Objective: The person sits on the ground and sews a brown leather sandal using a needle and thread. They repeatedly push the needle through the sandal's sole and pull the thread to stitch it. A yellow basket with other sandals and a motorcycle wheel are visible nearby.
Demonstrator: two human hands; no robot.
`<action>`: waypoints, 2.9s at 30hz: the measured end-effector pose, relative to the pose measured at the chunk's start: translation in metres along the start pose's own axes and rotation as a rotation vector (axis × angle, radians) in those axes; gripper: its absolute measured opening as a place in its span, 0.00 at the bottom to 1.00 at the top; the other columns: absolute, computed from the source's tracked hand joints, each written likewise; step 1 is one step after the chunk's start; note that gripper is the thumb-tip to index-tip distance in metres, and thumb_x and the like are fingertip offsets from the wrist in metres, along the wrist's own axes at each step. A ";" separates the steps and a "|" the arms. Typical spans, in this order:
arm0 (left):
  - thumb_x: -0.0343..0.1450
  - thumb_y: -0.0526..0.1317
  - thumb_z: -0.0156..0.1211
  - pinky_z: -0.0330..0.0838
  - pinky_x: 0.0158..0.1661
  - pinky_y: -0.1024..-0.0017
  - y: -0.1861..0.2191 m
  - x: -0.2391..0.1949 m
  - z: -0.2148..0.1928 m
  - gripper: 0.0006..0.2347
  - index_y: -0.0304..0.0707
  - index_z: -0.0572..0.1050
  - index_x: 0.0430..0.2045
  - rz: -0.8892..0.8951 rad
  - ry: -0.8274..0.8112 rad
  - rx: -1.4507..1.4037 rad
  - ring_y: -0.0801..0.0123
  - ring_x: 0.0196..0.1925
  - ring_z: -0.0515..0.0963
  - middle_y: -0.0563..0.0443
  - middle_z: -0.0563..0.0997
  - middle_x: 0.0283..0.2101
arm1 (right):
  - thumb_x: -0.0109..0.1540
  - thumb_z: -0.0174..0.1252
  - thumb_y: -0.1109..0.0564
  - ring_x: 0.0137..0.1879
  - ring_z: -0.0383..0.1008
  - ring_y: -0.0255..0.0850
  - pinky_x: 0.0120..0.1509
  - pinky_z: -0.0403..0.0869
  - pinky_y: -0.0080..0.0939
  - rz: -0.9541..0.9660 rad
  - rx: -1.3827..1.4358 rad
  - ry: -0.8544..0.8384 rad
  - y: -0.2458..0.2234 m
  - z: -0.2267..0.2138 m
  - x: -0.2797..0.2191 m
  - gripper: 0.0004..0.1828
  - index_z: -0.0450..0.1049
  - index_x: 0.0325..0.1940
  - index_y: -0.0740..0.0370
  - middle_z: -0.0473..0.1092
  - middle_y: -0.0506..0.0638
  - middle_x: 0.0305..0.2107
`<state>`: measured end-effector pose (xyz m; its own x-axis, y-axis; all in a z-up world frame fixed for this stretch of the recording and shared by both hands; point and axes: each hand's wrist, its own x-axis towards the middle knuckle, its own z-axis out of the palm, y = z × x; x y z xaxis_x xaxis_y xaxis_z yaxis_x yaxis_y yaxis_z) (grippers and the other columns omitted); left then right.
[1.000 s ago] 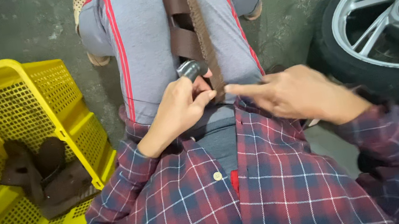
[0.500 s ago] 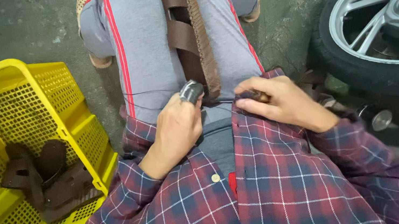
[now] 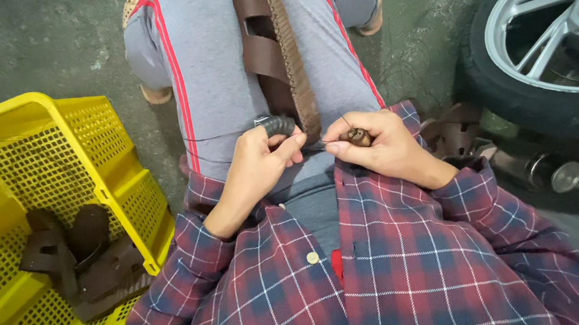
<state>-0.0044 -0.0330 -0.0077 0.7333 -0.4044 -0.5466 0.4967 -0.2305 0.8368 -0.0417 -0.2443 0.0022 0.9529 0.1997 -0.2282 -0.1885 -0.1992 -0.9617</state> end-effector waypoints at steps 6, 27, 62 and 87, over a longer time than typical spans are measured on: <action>0.65 0.36 0.58 0.68 0.24 0.80 -0.007 0.009 0.005 0.03 0.40 0.77 0.22 0.006 0.006 0.016 0.75 0.17 0.73 0.52 0.77 0.13 | 0.53 0.64 0.64 0.18 0.57 0.26 0.20 0.59 0.26 0.035 0.092 0.013 -0.003 -0.003 0.000 0.05 0.79 0.33 0.62 0.66 0.44 0.11; 0.68 0.35 0.53 0.75 0.20 0.81 0.016 -0.016 -0.003 0.07 0.33 0.75 0.21 -0.095 0.006 -0.133 0.75 0.17 0.77 0.45 0.80 0.19 | 0.65 0.44 0.48 0.23 0.72 0.44 0.26 0.71 0.43 -0.251 -1.069 -0.276 -0.049 -0.010 -0.001 0.12 0.67 0.51 0.45 0.63 0.43 0.23; 0.68 0.38 0.58 0.69 0.47 0.69 0.043 -0.005 -0.059 0.08 0.31 0.79 0.23 0.578 -0.226 -0.292 0.61 0.44 0.73 0.38 0.74 0.46 | 0.54 0.60 0.65 0.09 0.60 0.28 0.12 0.58 0.23 0.426 0.099 -0.179 -0.019 -0.008 0.038 0.03 0.75 0.30 0.61 0.62 0.47 0.04; 0.70 0.35 0.56 0.73 0.23 0.71 0.050 -0.008 -0.045 0.06 0.29 0.76 0.27 0.507 -0.444 -0.166 0.64 0.22 0.76 0.39 0.79 0.29 | 0.56 0.56 0.66 0.11 0.60 0.32 0.17 0.61 0.28 0.275 0.502 -0.123 -0.065 -0.028 0.029 0.09 0.71 0.40 0.72 0.64 0.55 0.11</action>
<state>0.0350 -0.0014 0.0370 0.6518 -0.7584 0.0054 0.2328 0.2068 0.9503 0.0054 -0.2527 0.0625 0.8240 0.3211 -0.4669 -0.5432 0.2133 -0.8120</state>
